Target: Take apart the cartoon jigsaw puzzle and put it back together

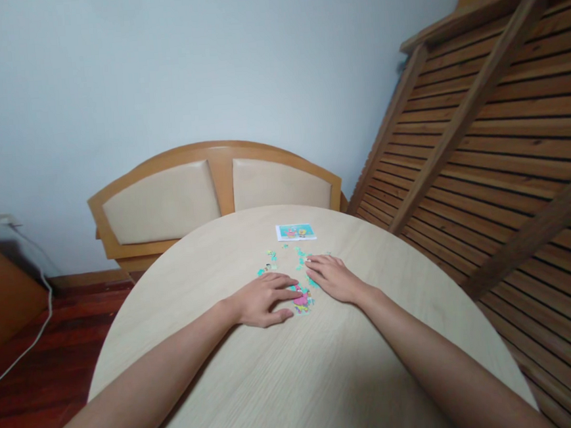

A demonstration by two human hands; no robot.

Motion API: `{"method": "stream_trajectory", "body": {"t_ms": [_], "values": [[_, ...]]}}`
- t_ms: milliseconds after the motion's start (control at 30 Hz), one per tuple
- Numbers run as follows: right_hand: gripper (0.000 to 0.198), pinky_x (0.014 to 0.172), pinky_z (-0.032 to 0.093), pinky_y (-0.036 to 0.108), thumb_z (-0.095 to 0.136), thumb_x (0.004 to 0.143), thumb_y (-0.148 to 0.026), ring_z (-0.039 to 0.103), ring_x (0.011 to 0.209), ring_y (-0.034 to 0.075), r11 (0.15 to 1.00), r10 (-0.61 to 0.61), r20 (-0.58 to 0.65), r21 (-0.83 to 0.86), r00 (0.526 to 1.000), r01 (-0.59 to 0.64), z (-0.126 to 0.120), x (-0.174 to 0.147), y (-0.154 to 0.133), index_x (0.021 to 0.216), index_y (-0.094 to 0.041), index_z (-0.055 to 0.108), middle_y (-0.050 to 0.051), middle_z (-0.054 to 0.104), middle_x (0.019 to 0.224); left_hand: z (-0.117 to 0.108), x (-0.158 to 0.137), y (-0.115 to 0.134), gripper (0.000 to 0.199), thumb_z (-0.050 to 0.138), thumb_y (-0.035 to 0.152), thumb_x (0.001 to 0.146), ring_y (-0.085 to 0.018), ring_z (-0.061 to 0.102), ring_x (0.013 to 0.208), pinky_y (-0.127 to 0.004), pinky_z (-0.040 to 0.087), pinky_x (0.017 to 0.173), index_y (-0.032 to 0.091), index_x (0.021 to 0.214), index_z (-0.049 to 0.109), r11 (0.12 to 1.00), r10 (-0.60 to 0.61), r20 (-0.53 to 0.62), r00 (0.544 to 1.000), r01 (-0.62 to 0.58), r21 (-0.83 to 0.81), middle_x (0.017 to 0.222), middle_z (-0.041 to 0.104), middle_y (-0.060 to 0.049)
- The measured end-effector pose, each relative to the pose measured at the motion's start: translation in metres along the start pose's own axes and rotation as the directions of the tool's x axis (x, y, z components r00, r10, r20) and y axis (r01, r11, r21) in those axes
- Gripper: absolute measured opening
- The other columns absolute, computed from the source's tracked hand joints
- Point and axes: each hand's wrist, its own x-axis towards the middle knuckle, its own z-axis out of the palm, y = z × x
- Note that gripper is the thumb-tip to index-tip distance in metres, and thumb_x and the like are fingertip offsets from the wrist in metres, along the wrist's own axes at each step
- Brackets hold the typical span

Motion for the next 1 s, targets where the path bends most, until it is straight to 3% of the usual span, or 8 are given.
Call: {"method": "stream_trajectory", "body": {"t_ms": [133,300,467,567,733,867,1000], "values": [[0.041,0.112,0.034,0.048,0.037,0.104,-0.041,0.047,0.134,0.025,0.992,-0.063,-0.036,0.106,0.997,0.066,-0.001,-0.015,-0.006,0.132,-0.023,0.061,0.008,0.059,0.141,-0.001,0.001,0.001,0.047,0.054,0.041,0.095,-0.031,0.053,0.128,-0.046,0.039,0.111,0.025,0.139,0.056,1.000,0.005,0.001,1.000,-0.005,0.005,0.141,0.056,-0.012],[0.043,0.115,0.031,0.051,0.039,0.103,-0.044,0.041,0.141,0.026,0.986,-0.032,-0.039,0.164,0.999,0.038,-0.003,-0.032,-0.010,0.139,-0.024,0.052,0.010,0.054,0.145,-0.002,0.001,0.002,0.047,0.054,0.041,0.096,-0.031,0.053,0.128,-0.047,0.040,0.110,0.026,0.141,0.055,1.000,0.008,0.004,1.000,-0.008,0.001,0.141,0.056,-0.012],[0.051,0.118,0.026,0.055,0.041,0.100,-0.055,0.032,0.146,0.030,0.992,-0.042,0.078,0.126,0.996,0.032,-0.012,-0.043,-0.007,0.141,-0.028,0.053,0.007,0.047,0.153,-0.001,0.001,0.001,0.049,0.053,0.041,0.096,-0.031,0.053,0.129,-0.047,0.039,0.111,0.026,0.142,0.053,1.000,0.000,0.018,1.000,0.000,0.013,0.142,0.055,-0.013],[0.052,0.118,0.025,0.054,0.040,0.100,-0.057,0.033,0.146,0.030,0.994,-0.047,0.137,0.100,0.989,0.033,-0.018,-0.047,0.001,0.142,-0.030,0.053,0.007,0.042,0.156,-0.002,0.001,0.002,0.048,0.053,0.041,0.096,-0.031,0.053,0.129,-0.047,0.039,0.111,0.026,0.142,0.054,1.000,-0.004,0.027,1.000,0.003,0.026,0.143,0.054,-0.012],[0.060,0.118,0.030,0.050,0.041,0.099,-0.057,0.038,0.143,0.029,0.996,0.059,0.122,0.065,0.991,-0.067,-0.023,-0.055,0.029,0.148,-0.023,0.047,0.010,0.044,0.154,-0.003,0.003,0.004,0.044,0.049,0.039,0.099,-0.027,0.054,0.129,-0.043,0.040,0.112,0.021,0.138,0.056,0.999,0.002,0.007,1.000,-0.003,0.034,0.140,0.058,-0.013],[0.064,0.119,0.029,0.050,0.039,0.099,-0.058,0.035,0.145,0.030,0.991,0.129,0.143,0.019,0.981,-0.133,-0.019,-0.060,0.050,0.149,-0.018,0.046,0.012,0.040,0.157,-0.002,0.001,-0.002,0.035,0.046,0.034,0.101,-0.024,0.059,0.123,-0.041,0.044,0.108,0.019,0.129,0.061,0.995,-0.085,-0.021,0.996,0.086,0.058,0.132,0.064,-0.011],[0.062,0.119,0.030,0.051,0.039,0.099,-0.055,0.033,0.146,0.031,0.991,0.129,0.120,0.011,0.984,-0.131,-0.014,-0.060,0.052,0.150,-0.019,0.045,0.012,0.038,0.157,-0.001,-0.005,-0.014,0.029,0.046,0.032,0.100,-0.024,0.062,0.118,-0.042,0.046,0.106,0.019,0.116,0.066,0.984,-0.146,-0.035,0.989,0.149,0.096,0.128,0.066,-0.011]]}}
